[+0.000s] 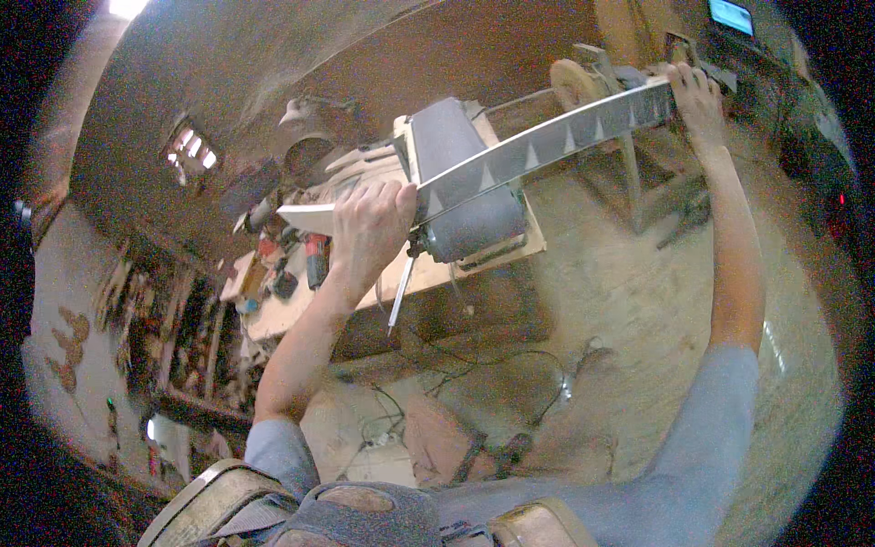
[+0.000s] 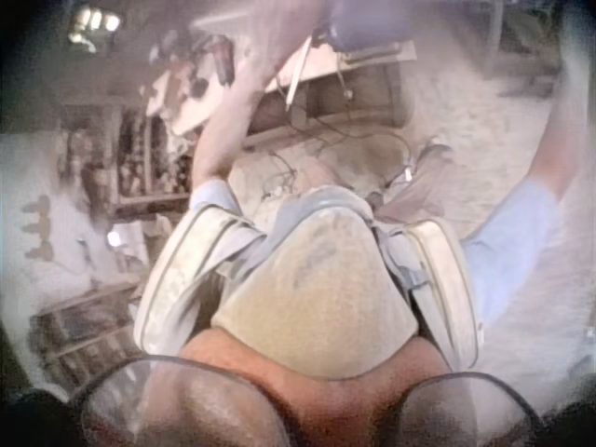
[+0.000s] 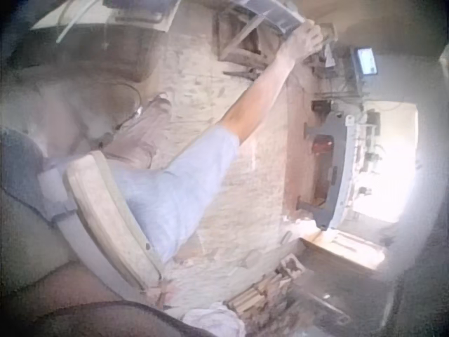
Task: The person holds a wooden guitar neck against a belt sander to smooth the surface, then uses calipers to measure the width and a metal straight edge to check the alignment of the neck.
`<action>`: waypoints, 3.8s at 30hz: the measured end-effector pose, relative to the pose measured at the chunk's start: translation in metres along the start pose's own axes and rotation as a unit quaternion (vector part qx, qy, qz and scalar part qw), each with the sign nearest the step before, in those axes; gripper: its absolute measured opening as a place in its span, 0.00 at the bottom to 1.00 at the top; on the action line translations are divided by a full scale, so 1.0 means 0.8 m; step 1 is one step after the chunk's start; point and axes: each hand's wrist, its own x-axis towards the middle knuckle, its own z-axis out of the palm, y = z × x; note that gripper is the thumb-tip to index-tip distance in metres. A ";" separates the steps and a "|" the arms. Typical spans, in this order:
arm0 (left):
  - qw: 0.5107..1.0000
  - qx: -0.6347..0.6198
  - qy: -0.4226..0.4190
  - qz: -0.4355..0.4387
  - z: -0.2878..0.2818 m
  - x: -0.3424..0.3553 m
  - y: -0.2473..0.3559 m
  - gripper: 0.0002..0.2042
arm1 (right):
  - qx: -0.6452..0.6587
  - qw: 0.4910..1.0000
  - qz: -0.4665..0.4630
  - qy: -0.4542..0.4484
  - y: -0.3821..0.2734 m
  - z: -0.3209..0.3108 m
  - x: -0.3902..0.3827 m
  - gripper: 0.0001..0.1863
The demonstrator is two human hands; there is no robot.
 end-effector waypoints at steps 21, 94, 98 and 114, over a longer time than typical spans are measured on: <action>0.981 0.005 -0.186 0.054 0.001 -0.051 -0.059 0.15 | 0.230 0.969 -0.092 -0.004 -0.015 -0.038 -0.006 0.22; 0.997 -0.049 -0.028 -0.054 -0.073 -0.119 -0.115 0.18 | 0.170 0.970 -0.097 0.144 -0.126 -0.097 -0.005 0.19; 0.972 -0.100 -0.192 -0.094 -0.076 -0.136 -0.140 0.14 | 0.265 0.947 -0.172 0.053 -0.114 -0.112 0.000 0.20; 0.974 -0.138 -0.161 0.076 -0.065 -0.169 -0.183 0.13 | 0.367 0.871 -0.226 -0.235 -0.100 -0.150 0.040 0.27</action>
